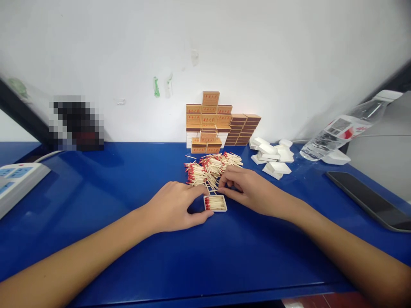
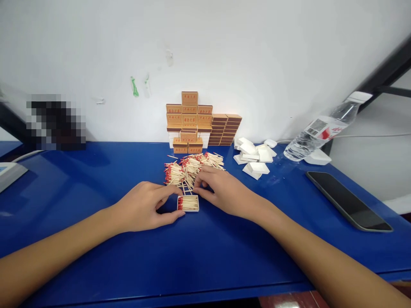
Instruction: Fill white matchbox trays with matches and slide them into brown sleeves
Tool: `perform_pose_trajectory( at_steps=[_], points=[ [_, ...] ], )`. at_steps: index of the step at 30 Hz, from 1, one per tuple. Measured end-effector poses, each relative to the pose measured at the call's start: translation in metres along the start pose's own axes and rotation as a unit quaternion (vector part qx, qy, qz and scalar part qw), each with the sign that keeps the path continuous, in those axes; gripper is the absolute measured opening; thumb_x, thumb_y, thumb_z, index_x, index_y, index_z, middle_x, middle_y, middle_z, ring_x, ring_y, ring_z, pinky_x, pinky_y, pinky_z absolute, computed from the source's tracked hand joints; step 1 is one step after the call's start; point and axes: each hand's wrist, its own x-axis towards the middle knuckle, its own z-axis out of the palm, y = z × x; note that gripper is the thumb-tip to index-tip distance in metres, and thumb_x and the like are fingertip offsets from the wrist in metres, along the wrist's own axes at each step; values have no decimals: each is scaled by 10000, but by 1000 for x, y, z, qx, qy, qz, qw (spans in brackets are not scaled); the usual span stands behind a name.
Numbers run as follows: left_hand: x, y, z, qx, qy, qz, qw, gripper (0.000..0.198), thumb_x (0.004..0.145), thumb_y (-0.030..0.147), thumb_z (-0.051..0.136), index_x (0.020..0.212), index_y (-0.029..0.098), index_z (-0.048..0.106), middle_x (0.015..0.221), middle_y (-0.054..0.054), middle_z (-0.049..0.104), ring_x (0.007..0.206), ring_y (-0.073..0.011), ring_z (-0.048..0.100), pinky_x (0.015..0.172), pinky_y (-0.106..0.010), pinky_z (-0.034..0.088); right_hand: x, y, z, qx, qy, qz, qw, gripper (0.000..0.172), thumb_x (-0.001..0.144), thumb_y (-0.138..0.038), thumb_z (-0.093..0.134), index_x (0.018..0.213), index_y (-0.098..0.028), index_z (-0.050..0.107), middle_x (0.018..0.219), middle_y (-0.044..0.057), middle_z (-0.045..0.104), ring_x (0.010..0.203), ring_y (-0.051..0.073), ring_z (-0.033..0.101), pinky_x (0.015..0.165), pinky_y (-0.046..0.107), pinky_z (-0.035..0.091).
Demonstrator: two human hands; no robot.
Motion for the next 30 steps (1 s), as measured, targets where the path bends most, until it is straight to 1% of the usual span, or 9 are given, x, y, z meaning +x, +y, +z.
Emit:
perform_pose_trajectory(
  at_steps=[4, 8, 14, 18, 21, 24, 26, 28, 30],
  points=[
    [1, 0, 1, 6, 7, -2, 1000, 335, 928, 489, 679, 1119, 218, 726, 590, 57, 557, 511, -141, 527, 550, -273, 336, -1, -5, -8, 2, 7, -2, 1000, 142, 1040, -276, 602, 929, -202, 650, 900, 33, 620, 798, 172, 559, 715, 306, 412],
    [1, 0, 2, 18, 23, -15, 999, 328, 928, 474, 679, 1126, 216, 726, 565, 64, 535, 496, -143, 513, 539, -278, 311, -7, -16, -16, 20, 6, 5, 1000, 141, 1044, -287, 596, 935, -210, 641, 887, 22, 622, 775, 162, 554, 704, 301, 408],
    [1, 1, 1, 17, 23, -21, 999, 305, 925, 471, 678, 1088, 216, 721, 560, 66, 534, 483, -142, 506, 530, -281, 309, -12, -23, -15, 35, -79, 14, 996, 126, 1037, -271, 605, 932, -211, 644, 970, 27, 651, 805, 155, 562, 697, 296, 403],
    [1, 1, 0, 18, 24, -19, 999, 312, 921, 475, 677, 1083, 211, 720, 557, 64, 534, 480, -143, 509, 524, -278, 318, -10, -23, -13, 44, -84, 7, 995, 139, 1037, -265, 601, 925, -216, 665, 941, 25, 651, 807, 162, 564, 713, 304, 408],
    [1, 1, 0, 17, 21, -20, 999, 315, 920, 479, 679, 1080, 211, 720, 556, 63, 535, 480, -141, 508, 523, -272, 319, -10, -24, -13, 58, -77, -2, 995, 205, 1055, -324, 589, 916, -216, 694, 919, 33, 654, 792, 162, 568, 713, 309, 413],
    [1, 1, 1, 14, 20, -21, 999, 309, 916, 471, 689, 1083, 213, 721, 557, 63, 534, 485, -141, 505, 527, -269, 308, -8, -24, -11, 63, -60, -2, 996, 258, 1055, -373, 592, 883, -212, 698, 830, 20, 632, 729, 153, 547, 672, 306, 396],
    [0, 1, 1, 9, 18, -15, 1000, 312, 915, 471, 694, 1087, 212, 725, 561, 62, 536, 492, -141, 508, 531, -266, 310, -6, -23, -8, 56, -24, 4, 998, 253, 1051, -355, 588, 870, -209, 689, 772, 5, 610, 694, 147, 527, 656, 305, 380],
    [0, 1, 1, 3, 16, -7, 1000, 317, 919, 474, 693, 1091, 210, 730, 573, 58, 547, 497, -140, 511, 535, -264, 319, -3, -21, -2, 44, 21, 28, 998, 258, 1042, -355, 596, 847, -206, 677, 731, -5, 596, 664, 143, 506, 642, 305, 359],
    [0, 1, 1, -5, 13, 2, 1000, 316, 924, 475, 692, 1091, 210, 736, 583, 56, 558, 500, -137, 517, 538, -263, 330, 1, -19, 4, 34, 48, 65, 996, 346, 1047, -400, 582, 768, -203, 639, 687, -10, 574, 631, 139, 476, 614, 307, 329]
  ],
)
